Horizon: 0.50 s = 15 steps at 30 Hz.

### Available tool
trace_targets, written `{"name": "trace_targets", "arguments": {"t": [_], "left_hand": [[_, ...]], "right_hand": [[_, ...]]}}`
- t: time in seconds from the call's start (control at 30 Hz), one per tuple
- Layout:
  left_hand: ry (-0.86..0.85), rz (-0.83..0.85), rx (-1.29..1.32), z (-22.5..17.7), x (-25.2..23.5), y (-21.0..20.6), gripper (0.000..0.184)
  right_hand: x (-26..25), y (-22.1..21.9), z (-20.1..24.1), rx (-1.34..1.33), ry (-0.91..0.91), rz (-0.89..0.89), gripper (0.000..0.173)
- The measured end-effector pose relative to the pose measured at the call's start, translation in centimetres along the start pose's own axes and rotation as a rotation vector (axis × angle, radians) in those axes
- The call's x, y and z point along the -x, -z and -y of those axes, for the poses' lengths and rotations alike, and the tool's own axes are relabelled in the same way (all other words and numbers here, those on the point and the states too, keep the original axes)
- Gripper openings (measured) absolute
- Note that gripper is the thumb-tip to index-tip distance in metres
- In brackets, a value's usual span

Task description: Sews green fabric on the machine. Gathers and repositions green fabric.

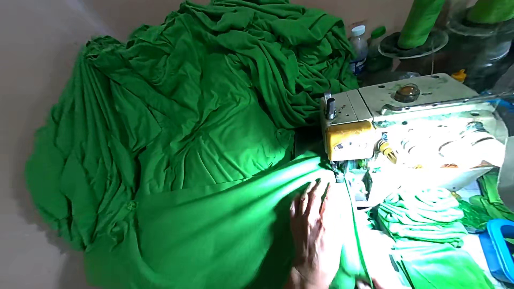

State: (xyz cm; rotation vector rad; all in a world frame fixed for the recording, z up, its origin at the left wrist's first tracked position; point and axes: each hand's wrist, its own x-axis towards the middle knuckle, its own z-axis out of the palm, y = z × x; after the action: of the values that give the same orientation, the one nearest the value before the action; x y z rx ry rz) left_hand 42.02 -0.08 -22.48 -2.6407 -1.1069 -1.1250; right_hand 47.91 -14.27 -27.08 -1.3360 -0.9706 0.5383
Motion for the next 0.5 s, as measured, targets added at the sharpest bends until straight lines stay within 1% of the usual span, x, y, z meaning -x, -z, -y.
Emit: {"name": "trace_targets", "arguments": {"t": [0.03, 0.1, 0.13, 0.2, 0.23, 0.3, 0.33, 0.43, 0.47, 0.5], "left_hand": [[0.007, 0.050, 0.037, 0.4, -0.7, -0.1, 0.034], [0.068, 0.186, 0.113, 1.0, -2.7, 0.0, 0.030], [0.113, 0.277, 0.130, 1.2, -4.1, 0.3, 0.027], [0.226, 0.523, 0.128, 1.5, -6.8, 1.0, 0.030], [0.210, 0.534, 0.142, 2.2, -7.5, 0.4, 0.033], [0.129, 0.422, 0.137, 3.6, -8.2, -1.3, 0.033], [0.106, 0.403, 0.129, 4.0, -8.6, -1.6, 0.035], [0.117, 0.420, 0.124, 5.2, -10.4, -2.1, 0.040], [0.133, 0.415, 0.130, 6.0, -11.0, -2.9, 0.039], [0.122, 0.350, 0.112, 7.4, -11.4, -4.6, 0.036]], "right_hand": [[-0.6, -0.2, -0.2, -0.020, -0.001, -0.002, 0.016], [-2.0, -0.5, -0.5, -0.075, 0.014, 0.012, 0.016], [-2.6, -0.8, -0.5, -0.090, 0.017, 0.006, 0.015], [-3.8, -1.4, -0.3, -0.086, 0.018, -0.004, 0.014], [-4.4, -1.6, -0.3, -0.067, 0.033, -0.004, 0.016], [-5.3, -1.7, -0.4, -0.037, 0.064, -0.009, 0.019], [-5.5, -1.7, -0.5, -0.037, 0.066, -0.013, 0.019], [-5.9, -1.6, -0.1, -0.048, 0.031, -0.024, 0.018], [-6.0, -1.6, -0.1, -0.052, 0.027, -0.028, 0.019], [-6.1, -1.6, 0.0, -0.052, 0.028, -0.032, 0.021]]}}
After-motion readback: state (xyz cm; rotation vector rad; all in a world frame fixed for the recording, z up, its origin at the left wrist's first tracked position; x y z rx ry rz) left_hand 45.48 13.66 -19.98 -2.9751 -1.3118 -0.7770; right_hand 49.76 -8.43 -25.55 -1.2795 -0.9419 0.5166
